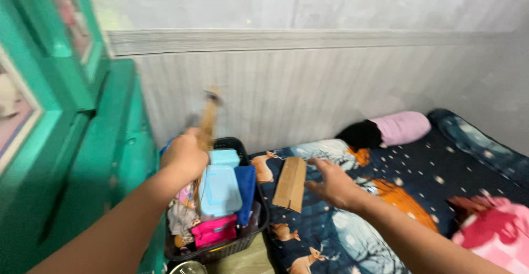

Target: The person organizes a cluttered bedroom by picking up a remote control, a balloon, and a broom, placing them on a cabinet and bed. They then pick up a package and a pillow, placing them on the cabinet and bed respectively. Finally, they sweep the bed with the broom and fold a blanket.

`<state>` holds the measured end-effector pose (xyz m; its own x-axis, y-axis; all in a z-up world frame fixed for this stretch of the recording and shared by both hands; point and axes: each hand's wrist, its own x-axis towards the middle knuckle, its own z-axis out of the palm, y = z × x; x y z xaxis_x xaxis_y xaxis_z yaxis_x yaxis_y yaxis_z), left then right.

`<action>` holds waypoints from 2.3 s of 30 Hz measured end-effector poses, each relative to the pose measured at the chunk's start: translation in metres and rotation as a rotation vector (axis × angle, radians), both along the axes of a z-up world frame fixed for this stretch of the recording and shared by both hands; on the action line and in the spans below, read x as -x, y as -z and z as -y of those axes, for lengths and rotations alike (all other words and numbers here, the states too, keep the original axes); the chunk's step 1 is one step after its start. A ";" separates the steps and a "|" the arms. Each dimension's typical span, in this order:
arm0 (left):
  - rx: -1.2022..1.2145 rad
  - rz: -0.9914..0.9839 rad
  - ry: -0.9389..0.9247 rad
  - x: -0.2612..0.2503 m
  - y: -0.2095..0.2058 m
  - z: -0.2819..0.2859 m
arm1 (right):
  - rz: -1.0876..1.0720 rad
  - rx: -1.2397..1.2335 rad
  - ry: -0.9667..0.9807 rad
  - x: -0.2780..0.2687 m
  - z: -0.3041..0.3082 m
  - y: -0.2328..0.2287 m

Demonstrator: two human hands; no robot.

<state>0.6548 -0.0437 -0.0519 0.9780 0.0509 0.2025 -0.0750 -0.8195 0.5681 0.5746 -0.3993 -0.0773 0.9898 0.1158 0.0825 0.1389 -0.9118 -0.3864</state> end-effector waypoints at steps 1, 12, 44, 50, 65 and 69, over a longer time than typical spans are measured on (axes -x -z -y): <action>-0.007 -0.029 0.133 0.003 0.001 0.013 | -0.005 -0.011 0.053 0.007 0.012 0.001; -0.415 -0.422 1.171 0.043 -0.030 0.180 | -0.041 0.387 0.480 0.200 0.143 0.011; -0.521 0.282 2.011 0.659 -0.032 0.576 | -0.071 -0.481 1.248 0.787 0.221 -0.052; -0.423 0.110 2.067 0.711 -0.038 0.603 | 0.215 -1.073 1.599 0.883 0.259 -0.051; -0.327 0.021 2.158 0.860 -0.019 0.786 | 0.437 -1.417 1.748 1.011 0.413 -0.061; -0.331 0.068 2.174 0.880 -0.042 0.865 | 0.396 -1.287 1.696 1.027 0.496 -0.083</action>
